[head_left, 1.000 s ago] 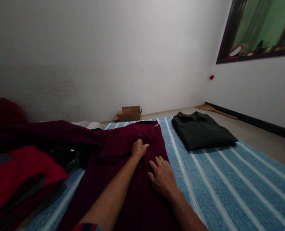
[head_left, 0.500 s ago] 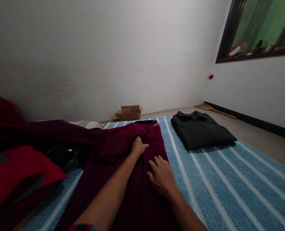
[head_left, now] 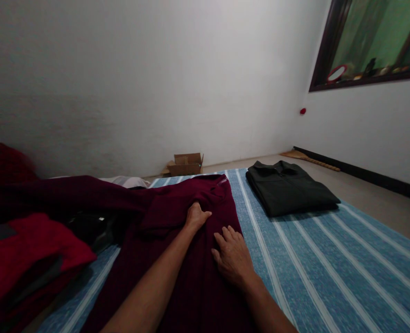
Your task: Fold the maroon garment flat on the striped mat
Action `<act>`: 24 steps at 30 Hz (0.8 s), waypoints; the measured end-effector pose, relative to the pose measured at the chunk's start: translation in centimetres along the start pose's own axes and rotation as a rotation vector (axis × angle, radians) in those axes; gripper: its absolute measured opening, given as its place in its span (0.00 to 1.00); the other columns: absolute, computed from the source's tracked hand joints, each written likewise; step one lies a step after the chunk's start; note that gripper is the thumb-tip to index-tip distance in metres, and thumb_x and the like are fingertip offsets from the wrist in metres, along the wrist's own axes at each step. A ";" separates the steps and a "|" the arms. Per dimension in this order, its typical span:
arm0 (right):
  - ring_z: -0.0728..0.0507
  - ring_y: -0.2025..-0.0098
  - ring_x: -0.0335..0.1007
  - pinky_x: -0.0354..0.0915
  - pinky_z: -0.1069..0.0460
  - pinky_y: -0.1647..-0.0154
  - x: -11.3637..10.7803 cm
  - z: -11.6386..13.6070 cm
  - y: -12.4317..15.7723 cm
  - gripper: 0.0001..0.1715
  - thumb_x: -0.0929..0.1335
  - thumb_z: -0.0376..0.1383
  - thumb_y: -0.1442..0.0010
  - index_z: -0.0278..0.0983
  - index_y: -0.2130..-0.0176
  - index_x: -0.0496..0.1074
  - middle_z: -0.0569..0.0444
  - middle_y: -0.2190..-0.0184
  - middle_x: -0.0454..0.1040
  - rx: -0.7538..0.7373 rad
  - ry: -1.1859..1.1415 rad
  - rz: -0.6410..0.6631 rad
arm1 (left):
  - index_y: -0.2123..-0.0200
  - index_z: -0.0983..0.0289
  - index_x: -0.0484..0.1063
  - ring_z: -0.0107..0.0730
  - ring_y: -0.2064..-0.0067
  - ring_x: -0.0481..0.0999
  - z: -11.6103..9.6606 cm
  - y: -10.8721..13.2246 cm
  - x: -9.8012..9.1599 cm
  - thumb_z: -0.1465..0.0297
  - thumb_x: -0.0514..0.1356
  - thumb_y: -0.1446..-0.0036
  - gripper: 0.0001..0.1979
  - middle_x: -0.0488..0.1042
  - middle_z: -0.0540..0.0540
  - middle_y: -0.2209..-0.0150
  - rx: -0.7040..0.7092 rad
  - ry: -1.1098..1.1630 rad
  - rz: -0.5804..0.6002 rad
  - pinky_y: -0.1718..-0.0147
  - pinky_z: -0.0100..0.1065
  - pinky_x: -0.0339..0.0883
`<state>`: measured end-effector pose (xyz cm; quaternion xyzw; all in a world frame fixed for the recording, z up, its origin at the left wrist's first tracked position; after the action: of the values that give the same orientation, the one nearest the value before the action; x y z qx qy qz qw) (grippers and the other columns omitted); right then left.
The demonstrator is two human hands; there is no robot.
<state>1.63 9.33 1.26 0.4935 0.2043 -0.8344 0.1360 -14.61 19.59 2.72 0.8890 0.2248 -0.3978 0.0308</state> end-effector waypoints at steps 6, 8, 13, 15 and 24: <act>0.35 0.37 0.47 0.47 0.41 0.41 -0.1 0.1 0.1 0.25 0.62 0.40 0.40 0.38 0.44 0.63 0.44 0.41 0.59 -0.010 -0.007 -0.005 | 0.67 0.67 0.69 0.27 0.75 0.69 0.1 0.5 0.1 0.75 0.67 0.64 0.17 0.68 0.46 0.79 -0.009 0.142 0.077 0.77 0.26 0.60; 0.35 0.37 0.47 0.47 0.41 0.41 -0.2 0.1 0.2 0.25 0.62 0.40 0.40 0.38 0.44 0.63 0.44 0.41 0.59 -0.010 -0.004 -0.012 | 0.70 0.67 0.69 0.25 0.78 0.67 0.0 0.8 0.2 0.75 0.67 0.64 0.14 0.67 0.45 0.81 -0.023 0.175 0.127 0.80 0.26 0.58; 0.35 0.37 0.48 0.48 0.41 0.41 0.0 0.0 0.1 0.25 0.62 0.40 0.40 0.38 0.44 0.64 0.44 0.41 0.60 -0.009 0.011 -0.007 | 0.85 0.64 0.62 0.23 0.83 0.61 0.0 1.0 0.6 0.73 0.66 0.65 0.13 0.59 0.43 0.88 -0.072 0.132 0.198 0.84 0.26 0.52; 0.35 0.37 0.48 0.48 0.41 0.41 0.0 0.0 0.1 0.25 0.62 0.40 0.40 0.38 0.44 0.64 0.44 0.41 0.60 -0.008 0.017 0.000 | 0.86 0.64 0.61 0.25 0.81 0.64 0.0 0.9 0.5 0.74 0.66 0.67 0.14 0.59 0.44 0.88 -0.074 0.077 0.168 0.82 0.26 0.54; 0.35 0.38 0.48 0.48 0.41 0.42 -0.1 0.0 0.0 0.23 0.62 0.41 0.40 0.39 0.46 0.65 0.45 0.41 0.60 -0.011 0.012 -0.005 | 0.75 0.62 0.70 0.45 0.61 0.74 -3.8 3.4 -0.8 0.72 0.62 0.57 0.03 0.75 0.58 0.69 0.133 -0.280 0.009 0.62 0.38 0.62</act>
<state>1.72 9.31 1.30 0.4974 0.2106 -0.8306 0.1355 -10.97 17.14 5.47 0.8258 0.1875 -0.5319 0.0045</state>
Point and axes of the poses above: each hand's wrist, its own y-axis away from the middle knuckle, its own x-axis out of the palm, z = x × y, the point moved 6 cm from there along -y, towards the middle knuckle
